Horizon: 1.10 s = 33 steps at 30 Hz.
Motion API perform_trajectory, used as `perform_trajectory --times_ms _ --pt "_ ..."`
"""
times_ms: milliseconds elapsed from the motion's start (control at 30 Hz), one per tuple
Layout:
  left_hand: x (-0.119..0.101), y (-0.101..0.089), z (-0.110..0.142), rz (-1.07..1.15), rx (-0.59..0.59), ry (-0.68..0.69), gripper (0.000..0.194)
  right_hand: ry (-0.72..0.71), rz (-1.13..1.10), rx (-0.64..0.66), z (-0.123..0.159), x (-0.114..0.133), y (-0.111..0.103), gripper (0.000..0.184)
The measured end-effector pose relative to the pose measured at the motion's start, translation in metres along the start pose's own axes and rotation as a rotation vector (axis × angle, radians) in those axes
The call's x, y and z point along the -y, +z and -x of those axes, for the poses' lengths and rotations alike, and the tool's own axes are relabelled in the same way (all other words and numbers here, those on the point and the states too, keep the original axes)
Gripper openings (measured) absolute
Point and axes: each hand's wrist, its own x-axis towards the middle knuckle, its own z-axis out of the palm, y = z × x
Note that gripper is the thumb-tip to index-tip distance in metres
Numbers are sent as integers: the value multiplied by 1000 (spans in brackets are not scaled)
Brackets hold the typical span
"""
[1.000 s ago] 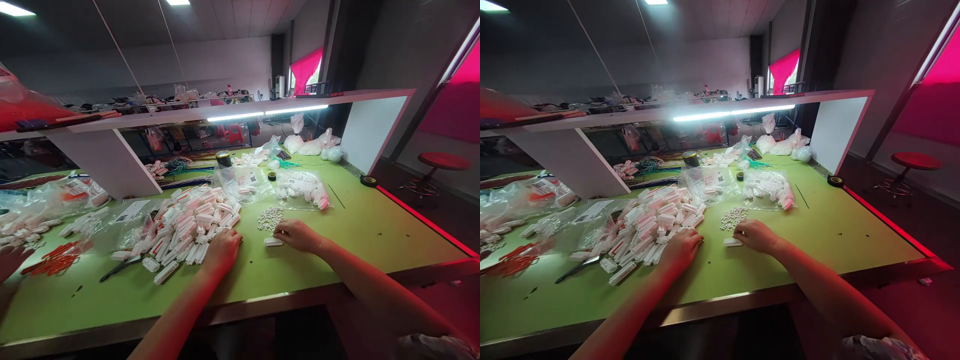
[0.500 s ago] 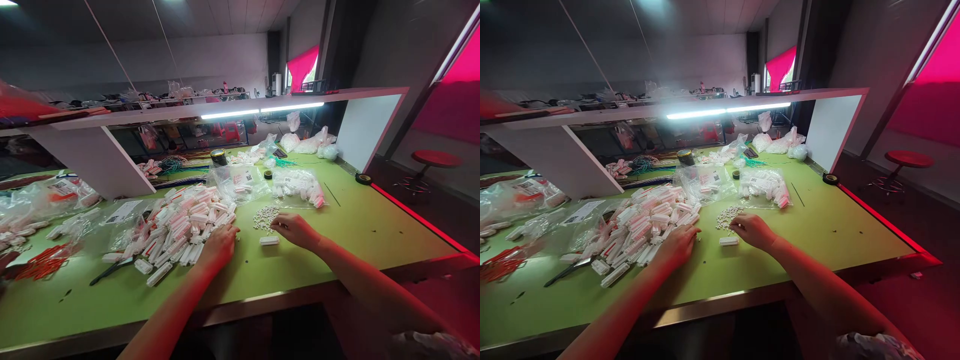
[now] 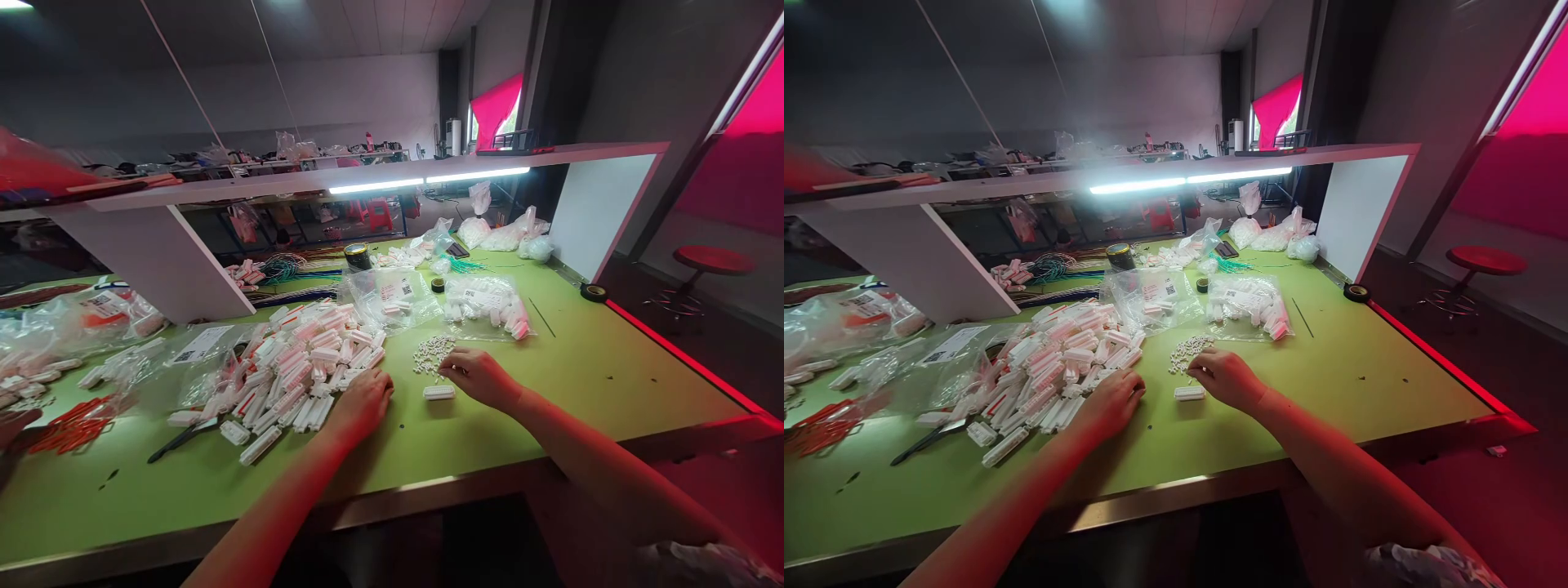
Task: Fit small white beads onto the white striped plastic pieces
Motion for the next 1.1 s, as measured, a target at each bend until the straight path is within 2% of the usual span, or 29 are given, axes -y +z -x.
perform_trajectory --times_ms 67,200,300,433,567,667,800,900,1033,1100 --pt "-14 2 0 289 -27 -90 17 -25 -45 -34 1 4 2 17" --pt "-52 7 -4 819 0 -219 37 -66 -158 -49 3 15 4 15" --pt "-70 9 -8 1014 11 -278 44 -41 -214 -48 3 20 3 15" --pt "-71 5 -11 1095 94 -340 45 -6 -288 -50 4 22 0 16" --pt "-64 4 -11 1115 125 -343 45 75 -394 -66 4 18 0 20" --pt "-57 8 -10 1058 94 -308 46 140 -347 -91 4 13 0 17" --pt "-48 17 -6 667 -26 -119 40 200 -263 -54 4 7 -2 17" --pt "-47 22 -1 427 -67 -10 33 181 -267 -25 4 5 -2 18" --pt "-55 21 9 244 -48 -15 15 162 -273 -31 4 3 2 19" --pt "-60 17 15 184 -16 -56 16 202 -303 -23 4 3 4 20"
